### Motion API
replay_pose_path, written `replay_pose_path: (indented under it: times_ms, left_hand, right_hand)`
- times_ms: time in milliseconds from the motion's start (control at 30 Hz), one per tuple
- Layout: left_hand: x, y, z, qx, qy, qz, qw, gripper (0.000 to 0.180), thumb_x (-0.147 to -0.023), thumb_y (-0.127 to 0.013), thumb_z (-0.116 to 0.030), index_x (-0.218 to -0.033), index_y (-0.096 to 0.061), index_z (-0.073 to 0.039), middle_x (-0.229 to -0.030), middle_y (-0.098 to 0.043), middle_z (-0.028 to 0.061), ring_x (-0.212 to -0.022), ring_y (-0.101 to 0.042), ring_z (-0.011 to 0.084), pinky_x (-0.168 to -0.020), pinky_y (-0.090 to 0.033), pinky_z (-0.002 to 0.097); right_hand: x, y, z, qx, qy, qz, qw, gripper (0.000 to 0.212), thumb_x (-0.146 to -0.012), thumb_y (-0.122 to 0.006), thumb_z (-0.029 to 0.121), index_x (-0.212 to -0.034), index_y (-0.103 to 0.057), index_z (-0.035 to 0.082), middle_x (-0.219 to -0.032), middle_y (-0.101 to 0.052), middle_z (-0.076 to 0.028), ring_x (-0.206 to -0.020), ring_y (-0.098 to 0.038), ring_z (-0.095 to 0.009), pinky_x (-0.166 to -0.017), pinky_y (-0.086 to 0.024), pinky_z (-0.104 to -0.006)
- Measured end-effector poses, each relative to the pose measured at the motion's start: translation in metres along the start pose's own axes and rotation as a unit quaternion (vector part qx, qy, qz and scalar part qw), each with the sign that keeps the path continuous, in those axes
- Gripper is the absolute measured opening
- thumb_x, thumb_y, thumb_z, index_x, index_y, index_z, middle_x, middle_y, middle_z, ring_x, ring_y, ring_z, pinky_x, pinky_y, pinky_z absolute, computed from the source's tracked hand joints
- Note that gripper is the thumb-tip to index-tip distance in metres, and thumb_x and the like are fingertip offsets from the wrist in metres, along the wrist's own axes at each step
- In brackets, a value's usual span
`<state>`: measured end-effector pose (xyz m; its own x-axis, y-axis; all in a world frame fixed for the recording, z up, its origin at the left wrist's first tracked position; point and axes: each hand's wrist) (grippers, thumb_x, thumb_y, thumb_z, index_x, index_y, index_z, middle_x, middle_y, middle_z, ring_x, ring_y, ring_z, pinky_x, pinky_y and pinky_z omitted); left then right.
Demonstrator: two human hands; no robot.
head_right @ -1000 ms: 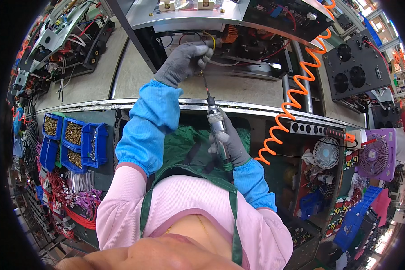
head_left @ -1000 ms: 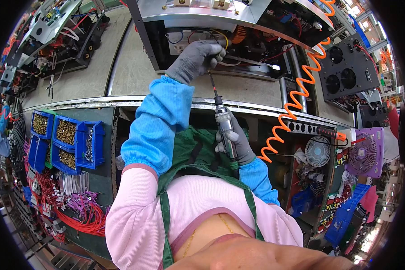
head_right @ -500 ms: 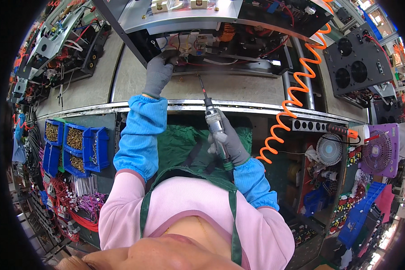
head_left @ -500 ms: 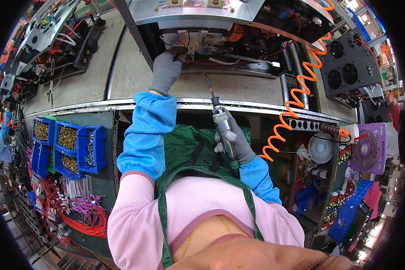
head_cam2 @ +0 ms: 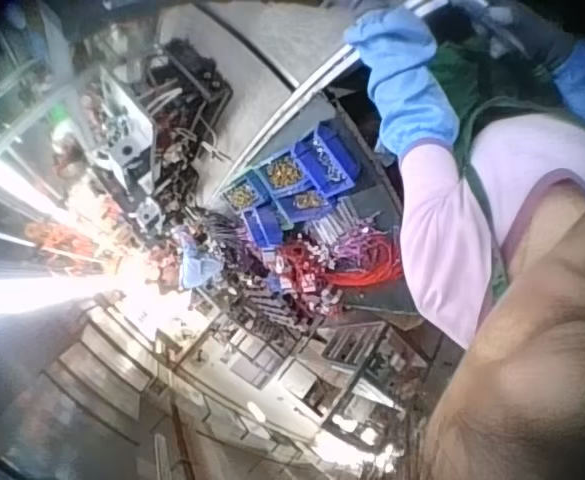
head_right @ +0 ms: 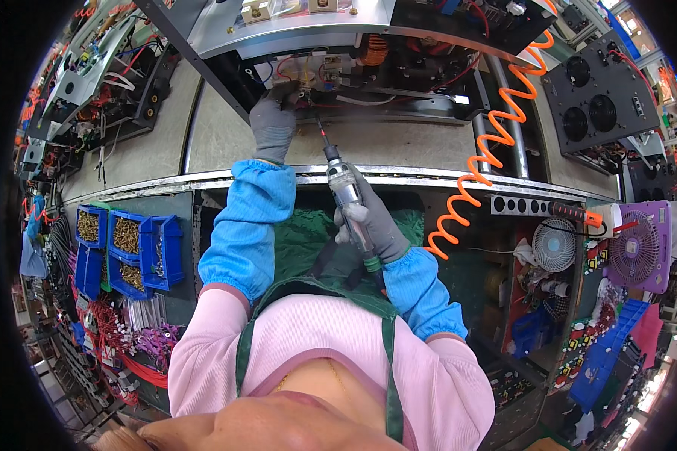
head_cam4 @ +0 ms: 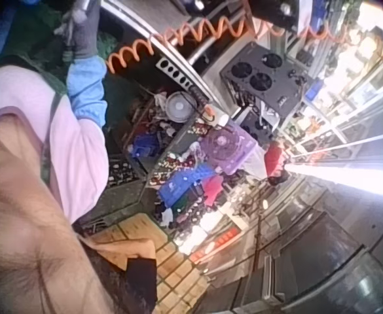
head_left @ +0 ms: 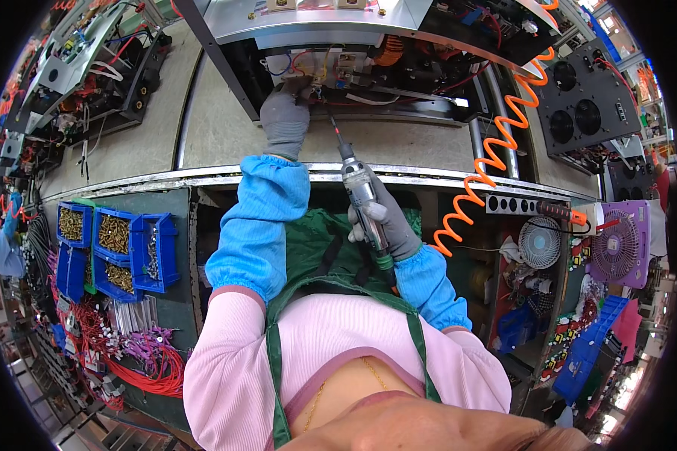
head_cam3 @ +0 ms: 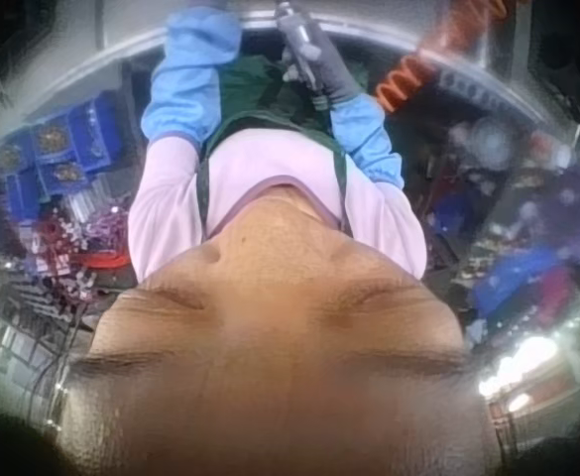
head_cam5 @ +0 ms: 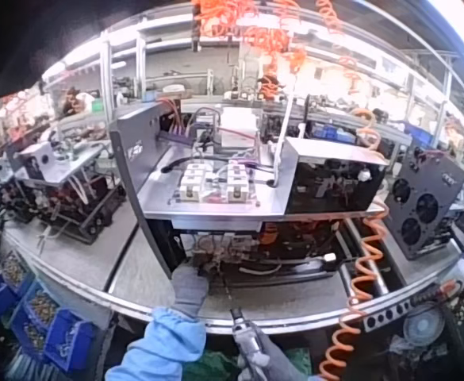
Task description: Manually assemble and wire components inside an electronic enclosure on a production line.
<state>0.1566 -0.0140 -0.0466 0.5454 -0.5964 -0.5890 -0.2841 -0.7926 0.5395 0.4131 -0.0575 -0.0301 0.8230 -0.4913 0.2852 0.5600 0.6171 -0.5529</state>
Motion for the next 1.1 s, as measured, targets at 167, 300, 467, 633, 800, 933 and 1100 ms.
replay_pose_path:
  times_ms: [167, 300, 467, 633, 800, 933, 1100]
  left_hand:
    - [0.001, -0.001, -0.009, -0.02, -0.007, -0.008, 1.0, 0.018, -0.08, -0.063, -0.02, -0.097, -0.067, -0.017, -0.088, -0.065, 0.0118, -0.081, -0.062, 0.0315, -0.07, -0.05, 0.039]
    - [0.002, -0.003, -0.007, 0.02, 0.023, 0.005, 1.0, 0.018, -0.08, -0.063, -0.02, -0.098, -0.067, -0.017, -0.089, -0.066, 0.0122, -0.082, -0.063, 0.0315, -0.07, -0.051, 0.0382]
    - [0.003, -0.006, -0.007, 0.058, 0.033, 0.005, 0.998, 0.017, -0.082, -0.062, -0.02, -0.098, -0.067, -0.016, -0.092, -0.067, 0.0122, -0.085, -0.064, 0.0311, -0.072, -0.051, 0.0361]
    - [0.004, -0.006, -0.008, 0.078, 0.05, 0.002, 0.996, 0.017, -0.083, -0.062, -0.019, -0.098, -0.067, -0.013, -0.093, -0.067, 0.0121, -0.087, -0.064, 0.0302, -0.074, -0.051, 0.034]
    - [0.005, -0.006, -0.005, 0.104, 0.059, 0.005, 0.993, 0.016, -0.083, -0.062, -0.017, -0.098, -0.067, -0.012, -0.094, -0.067, 0.012, -0.088, -0.065, 0.0288, -0.075, -0.051, 0.033]
    - [0.006, -0.007, -0.007, 0.116, 0.065, 0.002, 0.991, 0.017, -0.083, -0.062, -0.016, -0.099, -0.067, -0.013, -0.095, -0.067, 0.0117, -0.089, -0.065, 0.0283, -0.076, -0.051, 0.0327]
    - [0.008, -0.009, -0.004, 0.127, 0.044, -0.017, 0.991, 0.018, -0.083, -0.063, -0.017, -0.1, -0.067, -0.012, -0.095, -0.067, 0.0123, -0.089, -0.065, 0.0271, -0.077, -0.051, 0.0323]
  right_hand:
    - [-0.008, 0.0, 0.0, -0.031, 0.01, -0.009, 0.999, 0.087, -0.073, -0.06, 0.023, -0.146, -0.013, 0.018, -0.079, -0.053, -0.013, -0.05, -0.056, -0.017, -0.049, -0.054, -0.0296]
    - [-0.01, 0.001, 0.0, -0.043, 0.002, -0.004, 0.999, 0.085, -0.074, -0.06, 0.021, -0.145, -0.014, 0.018, -0.08, -0.052, -0.013, -0.052, -0.056, -0.017, -0.05, -0.055, -0.0298]
    - [-0.015, -0.001, 0.001, -0.036, 0.012, -0.008, 0.999, 0.083, -0.074, -0.06, 0.021, -0.145, -0.016, 0.018, -0.081, -0.052, -0.013, -0.052, -0.056, -0.017, -0.051, -0.056, -0.0306]
    - [-0.017, 0.007, 0.001, -0.022, -0.008, 0.002, 1.0, 0.081, -0.074, -0.06, 0.023, -0.143, -0.019, 0.015, -0.085, -0.051, -0.014, -0.058, -0.056, -0.017, -0.05, -0.055, -0.03]
    - [-0.019, 0.006, 0.005, 0.001, -0.005, -0.005, 1.0, 0.079, -0.074, -0.058, 0.02, -0.143, -0.019, 0.015, -0.081, -0.052, -0.014, -0.053, -0.056, -0.017, -0.049, -0.053, -0.0293]
    - [-0.019, 0.012, 0.009, 0.04, -0.014, 0.0, 0.999, 0.077, -0.076, -0.055, 0.014, -0.143, -0.019, 0.015, -0.079, -0.053, -0.013, -0.049, -0.056, -0.017, -0.047, -0.052, -0.0277]
    - [-0.02, 0.011, 0.013, 0.044, -0.018, -0.003, 0.999, 0.077, -0.076, -0.054, 0.011, -0.144, -0.018, 0.017, -0.078, -0.054, -0.013, -0.048, -0.057, -0.018, -0.046, -0.051, -0.028]
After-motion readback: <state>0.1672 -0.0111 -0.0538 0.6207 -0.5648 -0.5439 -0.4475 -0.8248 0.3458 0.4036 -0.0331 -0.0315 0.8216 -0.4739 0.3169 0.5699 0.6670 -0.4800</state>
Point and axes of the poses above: each hand's wrist, its own x-axis away from the middle knuckle, its own y-axis out of the back of the hand, z = x × y
